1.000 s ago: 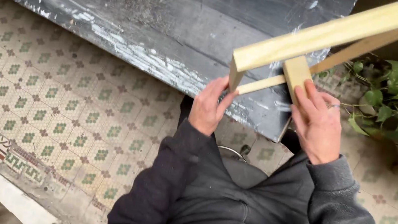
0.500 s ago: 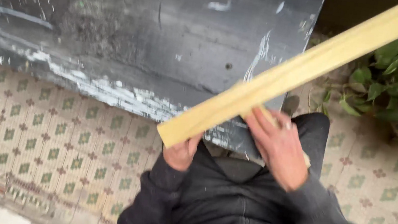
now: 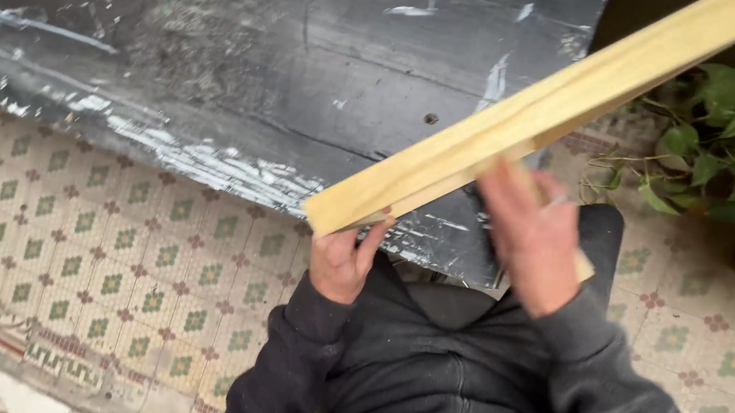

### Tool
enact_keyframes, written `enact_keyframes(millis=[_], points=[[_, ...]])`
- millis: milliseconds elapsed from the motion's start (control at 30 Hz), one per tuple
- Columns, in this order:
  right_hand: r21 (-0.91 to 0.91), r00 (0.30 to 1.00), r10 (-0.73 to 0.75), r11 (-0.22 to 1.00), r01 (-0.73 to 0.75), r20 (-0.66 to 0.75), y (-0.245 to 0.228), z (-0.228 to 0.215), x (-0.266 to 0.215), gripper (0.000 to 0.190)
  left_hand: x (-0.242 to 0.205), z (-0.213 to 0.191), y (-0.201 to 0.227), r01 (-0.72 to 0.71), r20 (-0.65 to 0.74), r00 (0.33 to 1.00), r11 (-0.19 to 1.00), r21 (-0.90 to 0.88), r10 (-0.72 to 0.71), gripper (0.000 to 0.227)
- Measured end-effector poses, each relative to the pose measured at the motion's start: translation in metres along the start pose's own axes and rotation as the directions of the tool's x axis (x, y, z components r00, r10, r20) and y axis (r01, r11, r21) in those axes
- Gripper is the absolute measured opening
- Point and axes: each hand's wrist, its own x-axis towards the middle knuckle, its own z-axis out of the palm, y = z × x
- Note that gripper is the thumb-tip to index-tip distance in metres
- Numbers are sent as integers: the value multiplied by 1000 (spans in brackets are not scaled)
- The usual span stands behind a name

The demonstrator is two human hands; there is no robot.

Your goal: Sanding a wooden picture frame using a sanding block.

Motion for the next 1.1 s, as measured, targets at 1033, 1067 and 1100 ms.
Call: enact_keyframes(millis=[1033,1067,1100], points=[[-9,996,29,1000,-29,84,9,-10,-4,57,-16,10,-30,-99,-9,995,995,-8,99,30],[0,995,29,1000,-30,97,2,-8,-2,57,-18,4,-22,-85,-4,996,996,-3,85,30],[-12,996,35,999,-35,80,-3,-6,0,58,-20,-1,-14,-53,17,998,999,9,53,28]])
